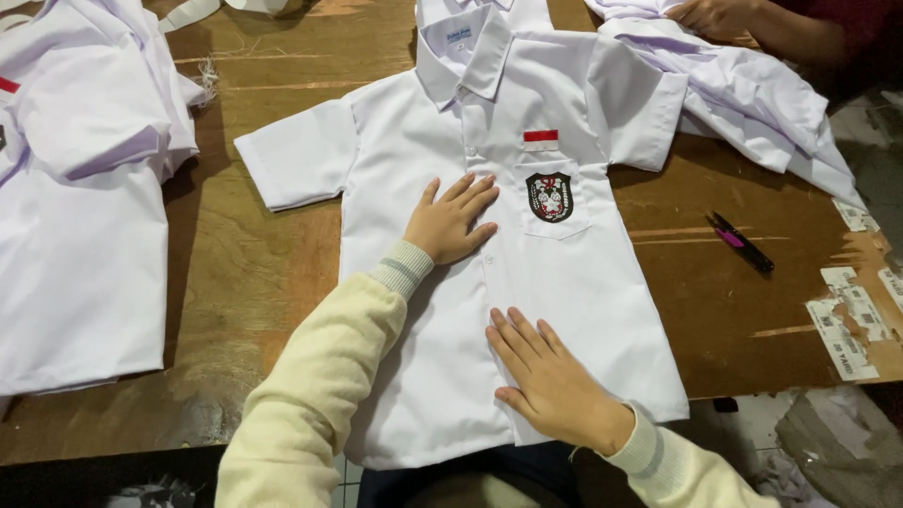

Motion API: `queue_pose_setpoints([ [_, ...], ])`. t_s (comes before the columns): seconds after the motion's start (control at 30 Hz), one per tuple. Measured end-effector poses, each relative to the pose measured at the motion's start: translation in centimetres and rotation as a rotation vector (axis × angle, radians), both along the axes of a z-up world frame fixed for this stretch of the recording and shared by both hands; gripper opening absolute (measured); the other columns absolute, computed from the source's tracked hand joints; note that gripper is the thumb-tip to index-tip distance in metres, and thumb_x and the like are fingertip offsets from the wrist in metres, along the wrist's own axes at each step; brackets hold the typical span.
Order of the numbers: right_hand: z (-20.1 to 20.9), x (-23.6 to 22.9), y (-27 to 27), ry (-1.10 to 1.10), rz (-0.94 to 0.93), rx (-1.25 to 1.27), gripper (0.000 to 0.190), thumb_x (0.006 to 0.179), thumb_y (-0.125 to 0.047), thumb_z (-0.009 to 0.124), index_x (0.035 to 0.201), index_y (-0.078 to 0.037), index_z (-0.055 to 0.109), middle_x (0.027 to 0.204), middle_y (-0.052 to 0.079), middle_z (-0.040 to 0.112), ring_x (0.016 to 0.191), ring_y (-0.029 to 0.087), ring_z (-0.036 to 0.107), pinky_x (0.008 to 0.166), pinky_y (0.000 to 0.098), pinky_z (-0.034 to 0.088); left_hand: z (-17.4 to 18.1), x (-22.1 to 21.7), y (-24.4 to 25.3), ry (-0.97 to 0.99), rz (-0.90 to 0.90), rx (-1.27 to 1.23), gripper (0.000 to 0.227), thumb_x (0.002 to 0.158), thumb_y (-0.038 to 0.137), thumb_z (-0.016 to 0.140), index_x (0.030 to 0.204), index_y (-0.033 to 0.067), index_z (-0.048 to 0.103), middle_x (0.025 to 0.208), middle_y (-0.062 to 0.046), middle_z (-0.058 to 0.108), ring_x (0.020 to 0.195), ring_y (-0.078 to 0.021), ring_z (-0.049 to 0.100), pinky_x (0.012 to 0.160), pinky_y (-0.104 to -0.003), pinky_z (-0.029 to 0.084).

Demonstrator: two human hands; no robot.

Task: Smoothing out a white school uniform shirt, adjusting the collar, and buttoning the front on a work table.

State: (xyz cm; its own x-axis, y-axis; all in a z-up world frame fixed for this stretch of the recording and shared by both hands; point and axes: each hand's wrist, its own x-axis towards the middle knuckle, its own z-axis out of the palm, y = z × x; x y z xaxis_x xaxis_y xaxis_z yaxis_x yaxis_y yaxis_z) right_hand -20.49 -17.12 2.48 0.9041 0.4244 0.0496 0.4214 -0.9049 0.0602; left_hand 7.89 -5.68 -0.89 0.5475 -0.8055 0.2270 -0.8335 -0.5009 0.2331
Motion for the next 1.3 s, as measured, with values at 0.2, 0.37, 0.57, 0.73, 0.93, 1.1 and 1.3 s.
queue_pose_setpoints([
  [0.2,0.0,-4.6,2.2,-0.073,-0.019,0.027,0.081,0.100,-0.056,0.048,0.160,-0.006,0.026,0.170,0.016,0.020,0.157,0.033,0.018,0.120,0.0471,0.023,0.2,0.0,-0.1,0.003,0.010,0.008,0.067,0.099,0.060,0.033,0.158,0.0271,0.035,0.167,0.012,0.027,0.154,-0.0175,0.024,0.118,-0.061,0.016],
  [0.37,-0.4,-7.6,3.8,-0.068,-0.059,0.030,0.088,0.092,-0.052,0.065,0.157,-0.003,0.031,0.168,0.018,0.025,0.155,0.031,0.024,0.119,0.0438,0.027,0.5,-0.1,0.0,0.027,0.006,0.018,0.067,0.099,0.060,0.033,0.158,0.0270,0.034,0.167,0.011,0.027,0.154,-0.0175,0.023,0.119,-0.060,0.015],
  [0.57,-1.5,-8.8,5.3,-0.162,-0.142,0.037,0.088,0.087,-0.048,0.071,0.152,-0.001,0.037,0.166,0.018,0.030,0.152,0.031,0.031,0.117,0.0436,0.034,-0.3,0.4,-0.2,-0.001,-0.013,0.047,0.067,0.101,0.060,0.032,0.159,0.0262,0.031,0.168,0.011,0.024,0.155,-0.0187,0.021,0.118,-0.061,0.016],
  [0.73,-1.5,-8.8,5.4,-0.283,-0.147,-0.111,0.105,0.072,-0.049,0.081,0.154,-0.003,0.035,0.165,0.016,0.032,0.152,0.029,0.032,0.120,0.0428,0.033,-0.8,-0.4,-0.7,-0.323,0.028,0.064,0.064,0.100,0.052,0.047,0.157,0.0240,0.035,0.163,-0.001,0.036,0.147,-0.0230,0.037,0.111,-0.073,0.024],
  [0.93,2.0,-7.7,3.4,0.019,-0.063,0.570,0.062,0.088,-0.013,0.077,0.142,-0.001,0.050,0.155,0.019,0.044,0.144,0.034,0.044,0.117,0.0463,0.039,5.2,-12.6,4.8,-0.325,-0.063,-0.100,0.030,0.086,0.038,0.076,0.103,0.0170,0.062,0.102,-0.004,0.065,0.087,-0.0274,0.064,0.074,-0.045,0.047],
  [1.1,1.7,-6.8,1.8,0.013,-0.116,0.671,0.045,0.090,-0.014,0.070,0.134,-0.008,0.061,0.142,0.011,0.058,0.130,0.028,0.057,0.110,0.0414,0.046,4.8,-22.6,11.2,-0.046,-0.248,-0.063,0.028,0.086,0.035,0.075,0.102,0.0150,0.063,0.106,-0.005,0.063,0.088,-0.0269,0.061,0.073,-0.043,0.047],
  [1.3,1.8,-5.1,2.1,-0.041,-0.262,0.727,0.030,0.089,-0.019,0.069,0.117,-0.009,0.068,0.108,0.005,0.066,0.102,0.023,0.061,0.091,0.0342,0.051,4.5,-25.9,12.8,-0.180,-0.216,-0.266,0.026,0.085,0.015,0.072,0.107,0.0126,0.060,0.113,-0.006,0.061,0.098,-0.0251,0.059,0.084,-0.042,0.046],
])
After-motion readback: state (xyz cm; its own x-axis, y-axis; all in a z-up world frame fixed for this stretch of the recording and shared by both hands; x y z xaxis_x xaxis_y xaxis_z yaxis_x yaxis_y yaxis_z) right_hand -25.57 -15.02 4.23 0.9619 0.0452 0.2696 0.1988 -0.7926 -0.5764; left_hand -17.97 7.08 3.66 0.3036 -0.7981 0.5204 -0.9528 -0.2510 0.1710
